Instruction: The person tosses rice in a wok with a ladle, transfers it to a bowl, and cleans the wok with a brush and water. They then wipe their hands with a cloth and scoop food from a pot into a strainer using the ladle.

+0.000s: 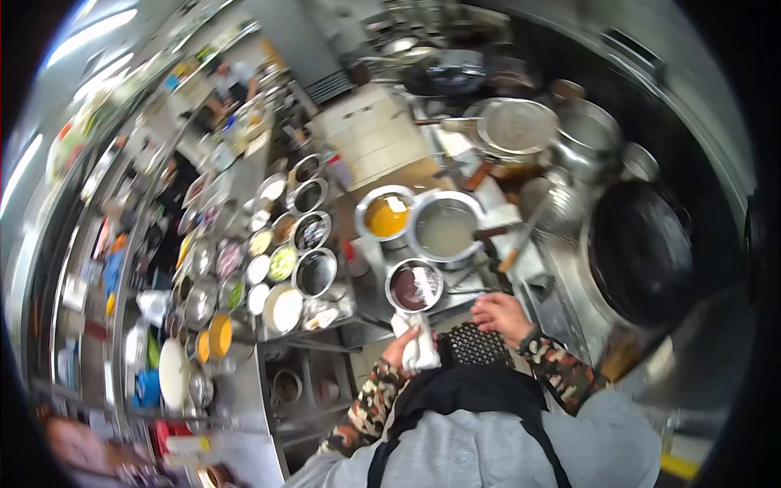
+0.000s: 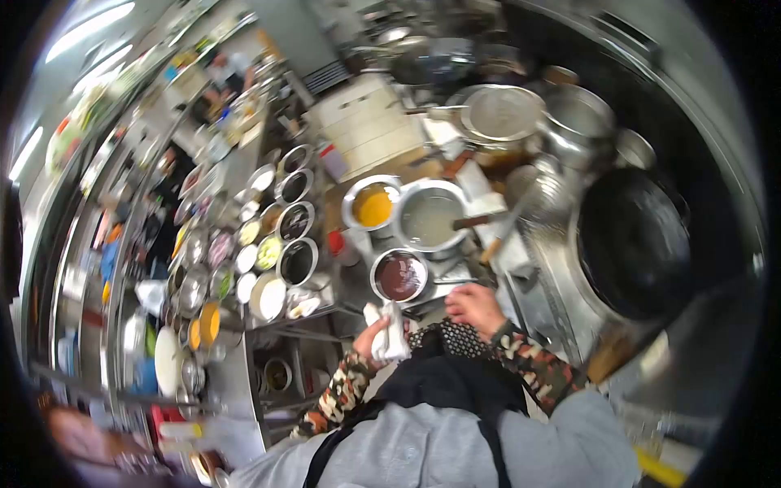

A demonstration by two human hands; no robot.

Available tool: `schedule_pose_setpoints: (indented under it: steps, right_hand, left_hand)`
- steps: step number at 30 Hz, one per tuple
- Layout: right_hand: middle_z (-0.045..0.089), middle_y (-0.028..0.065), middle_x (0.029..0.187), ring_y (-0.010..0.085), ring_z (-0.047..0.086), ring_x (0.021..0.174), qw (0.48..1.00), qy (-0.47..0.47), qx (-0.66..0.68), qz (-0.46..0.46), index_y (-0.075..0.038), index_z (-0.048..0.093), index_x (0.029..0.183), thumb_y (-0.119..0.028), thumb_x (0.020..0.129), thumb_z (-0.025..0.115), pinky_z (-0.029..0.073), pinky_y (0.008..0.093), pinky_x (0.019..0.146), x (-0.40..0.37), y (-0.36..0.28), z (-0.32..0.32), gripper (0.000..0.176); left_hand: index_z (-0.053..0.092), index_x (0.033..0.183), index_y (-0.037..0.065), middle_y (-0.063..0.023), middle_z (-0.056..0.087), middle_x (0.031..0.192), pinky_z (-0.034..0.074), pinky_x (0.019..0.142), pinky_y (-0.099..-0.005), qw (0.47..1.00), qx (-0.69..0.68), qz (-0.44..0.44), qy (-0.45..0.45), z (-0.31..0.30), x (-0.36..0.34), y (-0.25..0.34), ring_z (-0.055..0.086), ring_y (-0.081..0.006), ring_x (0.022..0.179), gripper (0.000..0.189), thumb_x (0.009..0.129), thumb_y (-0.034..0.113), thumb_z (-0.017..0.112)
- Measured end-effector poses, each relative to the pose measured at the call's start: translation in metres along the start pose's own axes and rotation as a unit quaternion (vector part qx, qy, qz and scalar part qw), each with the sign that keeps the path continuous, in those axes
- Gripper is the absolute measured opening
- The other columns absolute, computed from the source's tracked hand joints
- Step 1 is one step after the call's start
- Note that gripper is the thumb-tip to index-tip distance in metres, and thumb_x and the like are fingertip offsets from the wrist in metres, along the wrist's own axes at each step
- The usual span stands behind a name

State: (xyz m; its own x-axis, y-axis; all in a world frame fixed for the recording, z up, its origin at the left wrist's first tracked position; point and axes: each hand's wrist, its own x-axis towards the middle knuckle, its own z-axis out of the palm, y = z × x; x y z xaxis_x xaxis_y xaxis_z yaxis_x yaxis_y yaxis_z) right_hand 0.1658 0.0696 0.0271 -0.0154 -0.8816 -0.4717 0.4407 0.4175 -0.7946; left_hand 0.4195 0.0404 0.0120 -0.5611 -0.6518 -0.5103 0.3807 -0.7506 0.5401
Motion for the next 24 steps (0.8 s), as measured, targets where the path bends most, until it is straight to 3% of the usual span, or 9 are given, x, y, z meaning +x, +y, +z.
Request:
schedule_pose_setpoints:
  steps: [5, 6, 8, 9, 11, 13, 17, 19, 24]
  right_hand:
    - [0.059, 0.0094, 0.097, 0.0158, 0.061, 0.077, 0.999, 0.032, -0.014, -0.029, -0.001, 0.051, 0.111, -0.010, 0.085, 0.061, 0.051, 0.0259, 0.057, 0.032, -0.013, 0.011, 0.029]
    - [0.058, 0.0081, 0.095, 0.0149, 0.059, 0.076, 0.998, 0.064, 0.002, -0.019, -0.001, 0.050, 0.111, -0.011, 0.084, 0.061, 0.049, 0.0254, 0.056, 0.040, -0.012, 0.009, 0.031]
    - [0.054, 0.0055, 0.088, 0.0142, 0.054, 0.071, 0.991, 0.118, 0.054, 0.038, -0.003, 0.047, 0.112, -0.014, 0.082, 0.063, 0.046, 0.0264, 0.055, 0.059, -0.006, -0.011, 0.035]
    - [0.052, 0.0042, 0.083, 0.0143, 0.050, 0.067, 0.984, 0.134, 0.088, 0.082, -0.006, 0.046, 0.112, -0.017, 0.080, 0.065, 0.045, 0.0278, 0.055, 0.073, 0.000, -0.029, 0.038]
    - [0.047, 0.0065, 0.086, 0.0183, 0.045, 0.070, 0.966, 0.165, 0.114, 0.166, -0.012, 0.046, 0.108, -0.027, 0.075, 0.068, 0.044, 0.0356, 0.064, 0.095, 0.018, -0.061, 0.043]
    - [0.040, 0.0122, 0.104, 0.0259, 0.040, 0.091, 0.949, 0.177, 0.164, 0.202, -0.014, 0.046, 0.100, -0.037, 0.072, 0.067, 0.036, 0.0446, 0.088, 0.118, 0.036, -0.085, 0.042]
    - [0.051, 0.0121, 0.102, 0.0269, 0.050, 0.093, 0.920, 0.225, 0.281, 0.155, -0.011, 0.049, 0.091, -0.031, 0.076, 0.065, 0.042, 0.0433, 0.086, 0.141, 0.031, -0.082, 0.029]
    - [0.055, 0.0108, 0.098, 0.0261, 0.054, 0.092, 0.910, 0.226, 0.330, 0.110, -0.010, 0.051, 0.088, -0.028, 0.077, 0.063, 0.045, 0.0417, 0.083, 0.141, 0.020, -0.071, 0.024]
    - [0.062, 0.0078, 0.084, 0.0232, 0.061, 0.078, 0.923, 0.271, 0.252, 0.104, -0.007, 0.055, 0.085, -0.022, 0.082, 0.060, 0.051, 0.0376, 0.071, 0.134, 0.003, -0.055, 0.016]
  left_hand:
    - [0.051, 0.111, -0.002, -0.0179, 0.060, 0.098, 0.052, 0.076, -0.0407, 0.968, -0.237, 0.086, -0.002, -0.009, 0.057, 0.113, 0.061, -0.0300, 0.085, 0.040, 0.091, 0.032, 0.050]
    - [0.050, 0.112, -0.003, -0.0186, 0.060, 0.098, 0.052, 0.077, -0.0419, 0.972, -0.183, 0.113, -0.090, -0.022, 0.076, 0.137, 0.061, -0.0314, 0.086, 0.044, 0.091, 0.036, 0.050]
    - [0.043, 0.121, -0.002, -0.0199, 0.058, 0.100, 0.048, 0.089, -0.0500, 0.972, -0.175, 0.140, -0.069, 0.004, 0.101, 0.190, 0.059, -0.0357, 0.098, 0.059, 0.088, 0.046, 0.053]
    - [0.041, 0.127, 0.008, -0.0213, 0.058, 0.105, 0.048, 0.086, -0.0558, 0.972, -0.182, 0.135, -0.070, 0.010, 0.123, 0.212, 0.060, -0.0365, 0.094, 0.058, 0.086, 0.047, 0.056]
    - [0.040, 0.129, 0.014, -0.0209, 0.057, 0.109, 0.041, 0.087, -0.0654, 0.967, -0.178, 0.107, -0.150, 0.020, 0.167, 0.247, 0.058, -0.0392, 0.098, 0.060, 0.084, 0.051, 0.056]
    - [0.040, 0.128, 0.016, -0.0205, 0.059, 0.107, 0.044, 0.083, -0.0664, 0.962, -0.186, 0.052, -0.195, 0.027, 0.224, 0.274, 0.059, -0.0405, 0.096, 0.061, 0.083, 0.055, 0.055]
    - [0.044, 0.124, 0.013, -0.0184, 0.059, 0.111, 0.049, 0.079, -0.0602, 0.898, -0.184, -0.101, -0.388, 0.056, 0.329, 0.272, 0.062, -0.0367, 0.093, 0.056, 0.087, 0.055, 0.048]
    - [0.047, 0.124, 0.011, -0.0156, 0.059, 0.113, 0.052, 0.078, -0.0540, 0.931, -0.124, -0.066, -0.338, 0.082, 0.359, 0.239, 0.062, -0.0334, 0.095, 0.054, 0.089, 0.052, 0.047]
    - [0.049, 0.125, 0.008, -0.0134, 0.061, 0.110, 0.053, 0.078, -0.0522, 0.866, -0.244, -0.128, -0.417, 0.123, 0.359, 0.177, 0.062, -0.0328, 0.097, 0.052, 0.089, 0.046, 0.049]
